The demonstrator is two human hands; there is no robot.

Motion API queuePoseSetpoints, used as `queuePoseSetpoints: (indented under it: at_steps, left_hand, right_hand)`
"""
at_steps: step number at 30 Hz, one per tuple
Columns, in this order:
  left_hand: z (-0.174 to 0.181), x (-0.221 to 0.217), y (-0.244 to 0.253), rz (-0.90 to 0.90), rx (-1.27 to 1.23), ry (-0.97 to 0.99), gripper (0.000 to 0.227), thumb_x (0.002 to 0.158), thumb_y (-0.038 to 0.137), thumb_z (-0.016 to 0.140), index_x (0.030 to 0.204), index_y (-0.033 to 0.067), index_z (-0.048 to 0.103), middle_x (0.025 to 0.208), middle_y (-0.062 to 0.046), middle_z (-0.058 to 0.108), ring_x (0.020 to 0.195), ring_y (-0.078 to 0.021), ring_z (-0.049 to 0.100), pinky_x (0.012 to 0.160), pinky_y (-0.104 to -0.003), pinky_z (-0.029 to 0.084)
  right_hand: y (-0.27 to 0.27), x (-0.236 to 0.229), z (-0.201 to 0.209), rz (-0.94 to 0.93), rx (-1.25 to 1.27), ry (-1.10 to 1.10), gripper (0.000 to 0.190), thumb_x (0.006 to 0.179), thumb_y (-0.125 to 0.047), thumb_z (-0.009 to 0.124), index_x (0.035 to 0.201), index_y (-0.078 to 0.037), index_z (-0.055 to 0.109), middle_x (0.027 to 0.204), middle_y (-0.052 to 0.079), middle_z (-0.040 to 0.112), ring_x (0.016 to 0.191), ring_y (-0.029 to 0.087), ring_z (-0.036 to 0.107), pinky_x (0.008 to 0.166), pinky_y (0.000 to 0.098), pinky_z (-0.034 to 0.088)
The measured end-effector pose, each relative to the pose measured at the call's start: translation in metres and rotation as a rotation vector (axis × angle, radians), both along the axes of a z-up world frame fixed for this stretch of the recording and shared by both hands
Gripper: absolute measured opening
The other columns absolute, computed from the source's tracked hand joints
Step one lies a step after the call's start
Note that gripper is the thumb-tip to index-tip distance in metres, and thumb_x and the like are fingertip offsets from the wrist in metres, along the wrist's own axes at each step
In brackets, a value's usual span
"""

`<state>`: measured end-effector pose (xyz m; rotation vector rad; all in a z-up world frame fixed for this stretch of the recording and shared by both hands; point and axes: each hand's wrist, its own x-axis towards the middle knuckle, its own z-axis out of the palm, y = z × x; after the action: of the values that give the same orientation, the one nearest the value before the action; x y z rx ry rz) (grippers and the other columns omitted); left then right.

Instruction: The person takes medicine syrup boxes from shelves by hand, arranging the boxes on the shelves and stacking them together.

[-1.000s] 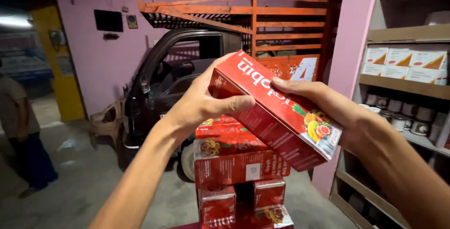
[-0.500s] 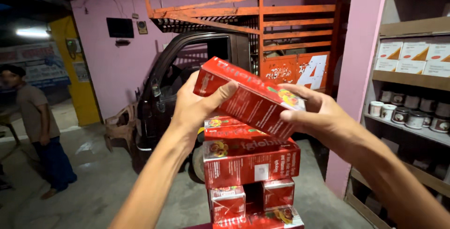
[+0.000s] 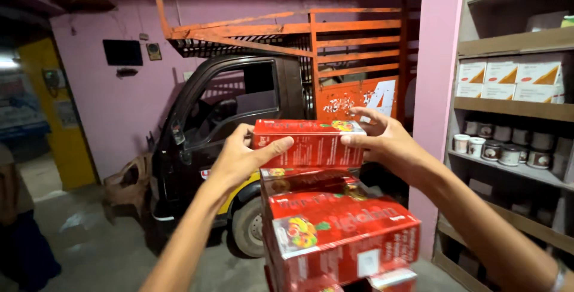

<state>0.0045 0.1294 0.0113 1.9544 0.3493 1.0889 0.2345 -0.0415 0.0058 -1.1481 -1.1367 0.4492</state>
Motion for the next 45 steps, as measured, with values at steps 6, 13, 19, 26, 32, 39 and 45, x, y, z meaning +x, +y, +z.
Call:
queuePoseSetpoints:
  at_steps: [6,13,19,26,32,39,45]
  left_hand:
    - [-0.02,0.038,0.066,0.079,0.028,-0.001,0.067,0.07,0.047,0.088,0.11,0.0013,0.06,0.103,-0.014,0.077,0.092,-0.0166,0.073,0.082,-0.032,0.06]
    - [-0.054,0.076,0.122,0.098,-0.056,-0.002,0.072,0.068,0.042,0.091,0.113,-0.0006,0.055,0.106,-0.015,0.075,0.094,-0.0171,0.073,0.082,-0.033,0.061]
    - [-0.074,0.088,0.152,-0.041,-0.123,-0.072,0.064,0.073,0.037,0.087,0.116,0.0022,0.054,0.105,-0.015,0.074,0.093,-0.0173,0.073,0.081,-0.033,0.06]
    - [-0.074,0.1,0.158,-0.089,-0.155,-0.121,0.065,0.074,0.037,0.088,0.116,0.0027,0.052,0.105,-0.017,0.075,0.093,-0.0175,0.073,0.082,-0.035,0.062]
    - [-0.073,0.096,0.149,0.008,-0.198,-0.03,0.067,0.071,0.035,0.088,0.119,0.0047,0.052,0.101,-0.02,0.075,0.086,-0.0201,0.075,0.076,-0.035,0.062]
    - [-0.075,0.09,0.15,-0.071,-0.16,-0.058,0.074,0.069,0.032,0.09,0.124,0.0056,0.048,0.11,-0.02,0.071,0.095,-0.0218,0.074,0.081,-0.037,0.063]
    - [-0.078,0.088,0.155,-0.073,-0.175,-0.021,0.081,0.067,0.034,0.09,0.13,0.0056,0.048,0.118,-0.023,0.069,0.103,-0.0241,0.073,0.086,-0.037,0.062]
  right_hand:
    - [0.061,0.038,-0.003,-0.034,-0.058,-0.06,0.089,0.077,-0.025,0.081,0.154,-0.007,0.04,0.133,0.016,0.065,0.109,0.018,0.066,0.081,0.0345,0.054]
    - [0.131,0.088,-0.023,0.081,-0.097,-0.135,0.092,0.078,-0.023,0.078,0.156,-0.006,0.032,0.144,0.012,0.059,0.122,0.02,0.061,0.092,0.0369,0.053]
    - [0.157,0.118,-0.042,0.129,-0.146,-0.095,0.094,0.077,-0.034,0.079,0.155,-0.007,0.033,0.149,0.011,0.056,0.131,0.023,0.058,0.101,0.0406,0.051]
    - [0.166,0.125,-0.053,0.163,-0.198,-0.046,0.082,0.078,-0.033,0.08,0.149,-0.005,0.05,0.136,0.015,0.067,0.116,0.024,0.066,0.096,0.0399,0.055]
    - [0.159,0.121,-0.057,0.277,-0.115,0.015,0.075,0.081,-0.027,0.078,0.147,-0.006,0.049,0.136,0.009,0.065,0.118,0.02,0.066,0.098,0.0404,0.056]
    - [0.154,0.115,-0.054,0.29,-0.105,-0.031,0.08,0.08,-0.029,0.079,0.148,-0.007,0.045,0.138,0.007,0.063,0.122,0.019,0.063,0.102,0.0419,0.054]
    - [0.148,0.112,-0.054,0.291,-0.126,-0.03,0.08,0.079,-0.029,0.081,0.147,-0.006,0.046,0.138,0.008,0.063,0.122,0.02,0.063,0.104,0.042,0.051]
